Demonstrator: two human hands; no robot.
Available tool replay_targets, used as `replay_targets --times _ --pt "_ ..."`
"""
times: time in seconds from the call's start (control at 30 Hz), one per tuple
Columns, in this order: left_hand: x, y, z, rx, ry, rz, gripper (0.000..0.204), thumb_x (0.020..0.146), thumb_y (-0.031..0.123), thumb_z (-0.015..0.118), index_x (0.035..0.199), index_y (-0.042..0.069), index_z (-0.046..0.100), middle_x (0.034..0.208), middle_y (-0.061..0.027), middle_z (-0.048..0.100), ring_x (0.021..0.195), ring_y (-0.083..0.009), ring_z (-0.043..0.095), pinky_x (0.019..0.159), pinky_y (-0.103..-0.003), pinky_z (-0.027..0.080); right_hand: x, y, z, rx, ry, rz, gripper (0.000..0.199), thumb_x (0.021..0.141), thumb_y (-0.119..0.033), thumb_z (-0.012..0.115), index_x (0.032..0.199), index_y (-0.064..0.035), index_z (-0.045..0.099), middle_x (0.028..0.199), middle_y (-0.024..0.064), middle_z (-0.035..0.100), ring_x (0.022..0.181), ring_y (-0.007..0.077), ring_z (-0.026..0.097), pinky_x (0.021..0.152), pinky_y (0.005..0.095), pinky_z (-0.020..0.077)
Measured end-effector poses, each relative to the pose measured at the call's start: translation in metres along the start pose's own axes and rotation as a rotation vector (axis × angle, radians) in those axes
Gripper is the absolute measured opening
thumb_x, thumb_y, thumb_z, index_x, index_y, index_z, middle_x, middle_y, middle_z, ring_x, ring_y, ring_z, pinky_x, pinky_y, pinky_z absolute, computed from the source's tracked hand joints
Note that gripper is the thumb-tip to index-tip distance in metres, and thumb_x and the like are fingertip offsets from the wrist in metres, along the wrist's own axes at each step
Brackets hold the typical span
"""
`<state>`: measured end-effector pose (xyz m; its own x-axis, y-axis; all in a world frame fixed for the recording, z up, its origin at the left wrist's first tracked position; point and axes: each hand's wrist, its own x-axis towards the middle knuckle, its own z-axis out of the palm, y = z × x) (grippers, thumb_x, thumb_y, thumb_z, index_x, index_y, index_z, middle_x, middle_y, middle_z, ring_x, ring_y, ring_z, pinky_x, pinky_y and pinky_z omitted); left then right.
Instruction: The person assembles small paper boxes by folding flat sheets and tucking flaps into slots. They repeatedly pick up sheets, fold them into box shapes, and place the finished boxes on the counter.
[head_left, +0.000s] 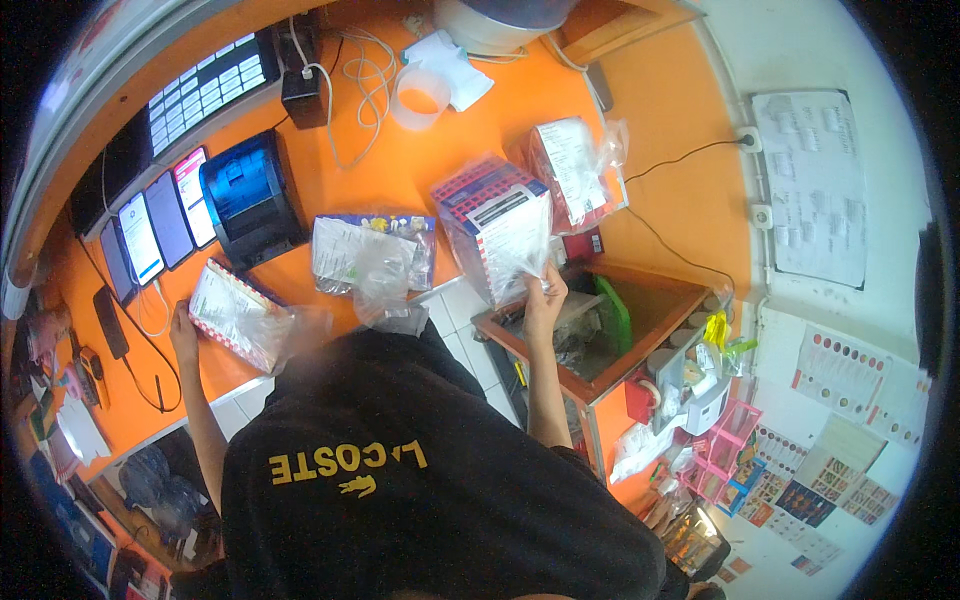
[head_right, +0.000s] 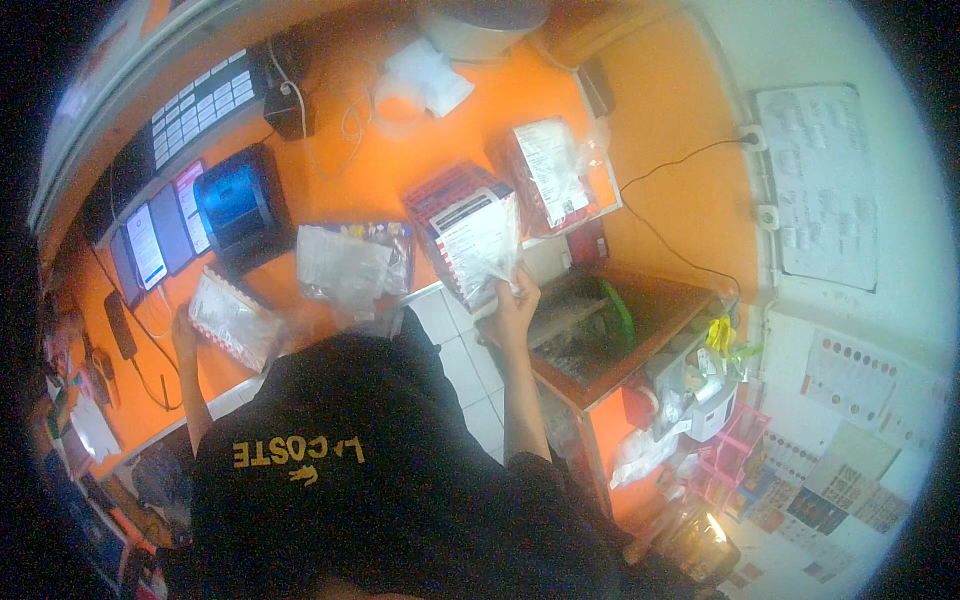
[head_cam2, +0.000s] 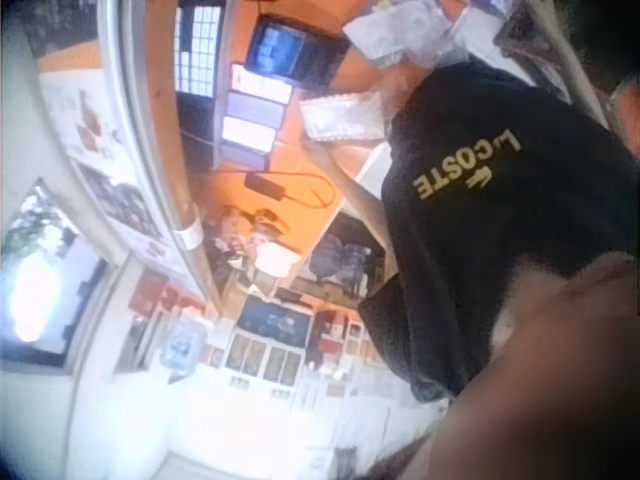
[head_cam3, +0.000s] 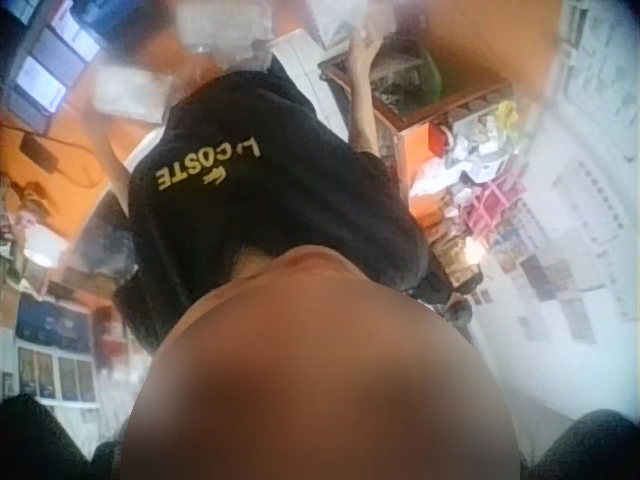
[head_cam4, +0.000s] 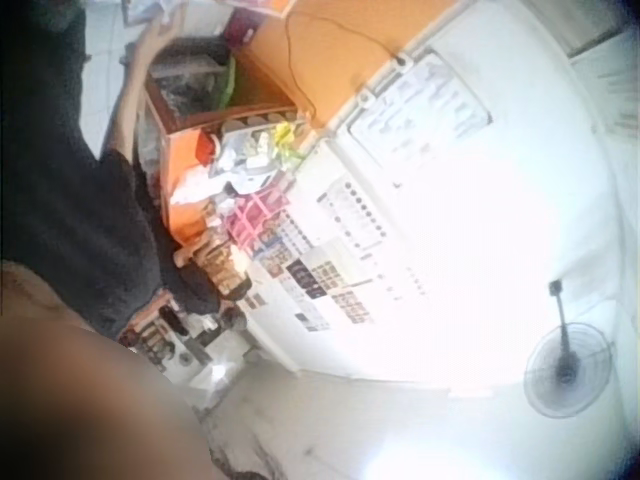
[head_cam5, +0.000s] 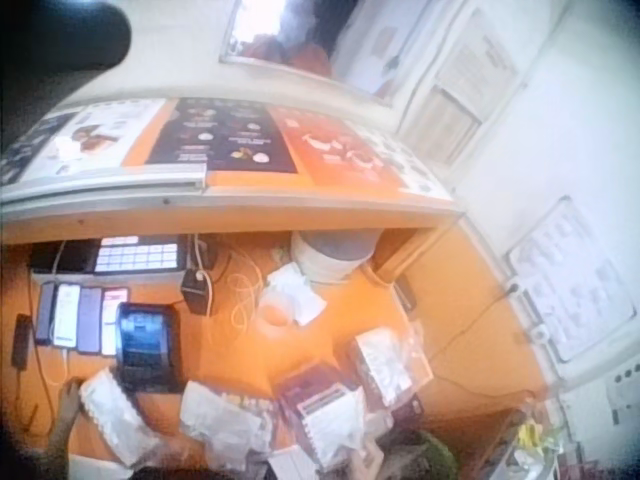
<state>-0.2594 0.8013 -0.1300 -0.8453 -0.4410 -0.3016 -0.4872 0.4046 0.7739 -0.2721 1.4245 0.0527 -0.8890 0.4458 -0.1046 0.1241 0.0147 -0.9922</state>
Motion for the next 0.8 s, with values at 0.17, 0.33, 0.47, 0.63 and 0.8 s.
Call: replay_targets --times 0.17,0.33,0.47,0.63,0.8 --pt "0.003 -0.002 -0.005 -0.026 -0.077 0.003 0.049 0.103 0.038 0.04 0.116 -0.004 0.062 0.104 -0.0128 0.067 0.098 -0.0194 0.061 0.086 -0.031 0.046 0.001 0.014 -0.006 -0.079 0.013 -0.084 0.02 0.083 0.0 0.057 0.099 0.0039 0.067 0.094 0.001 0.063 0.086 0.0103 0.056 0.077 0.026 0.0447" --pt "0.006 -0.017 0.003 -0.027 -0.057 -0.054 0.047 0.102 0.037 0.039 0.115 -0.001 0.063 0.105 -0.0163 0.067 0.1 -0.0241 0.062 0.087 -0.035 0.047 0.025 -0.043 -0.001 -0.855 -0.206 -0.08 0.023 0.088 -0.01 0.063 0.104 0.0044 0.068 0.085 0.0083 0.069 0.076 0.01 0.06 0.068 0.0314 0.0494" --pt "-0.004 -0.01 0.014 0.081 0.081 0.106 0.042 0.099 0.035 0.045 0.115 0.003 0.065 0.111 -0.0175 0.067 0.105 -0.0274 0.062 0.091 -0.036 0.047 0.078 -0.147 0.036 -1.029 -0.363 -0.334 0.02 0.082 -0.016 0.072 0.087 0.0006 0.061 0.078 0.0193 0.066 0.072 0.0288 0.066 0.066 0.0393 0.0507" --pt "-0.016 0.025 0.02 0.033 0.116 -0.025 0.034 0.094 0.029 0.051 0.109 0.004 0.068 0.107 -0.0166 0.07 0.103 -0.0263 0.065 0.09 -0.036 0.048 0.122 -0.305 0.069 -1.06 -0.093 -0.669 0.024 0.087 -0.016 0.067 0.106 -0.0066 0.056 0.081 0.0025 0.053 0.068 0.0126 0.049 0.06 0.0293 0.0437" --pt "-0.033 0.052 0.02 -0.054 0.199 0.104 0.027 0.095 0.023 0.05 0.098 0.003 0.069 0.075 -0.008 0.066 0.069 -0.0164 0.063 0.068 -0.032 0.049 0.19 -0.461 0.09 -0.604 0.263 -1.187 0.024 0.088 -0.028 0.069 0.101 -0.0115 0.058 0.074 0.002 0.061 0.065 0.0066 0.048 0.055 0.0252 0.0377"
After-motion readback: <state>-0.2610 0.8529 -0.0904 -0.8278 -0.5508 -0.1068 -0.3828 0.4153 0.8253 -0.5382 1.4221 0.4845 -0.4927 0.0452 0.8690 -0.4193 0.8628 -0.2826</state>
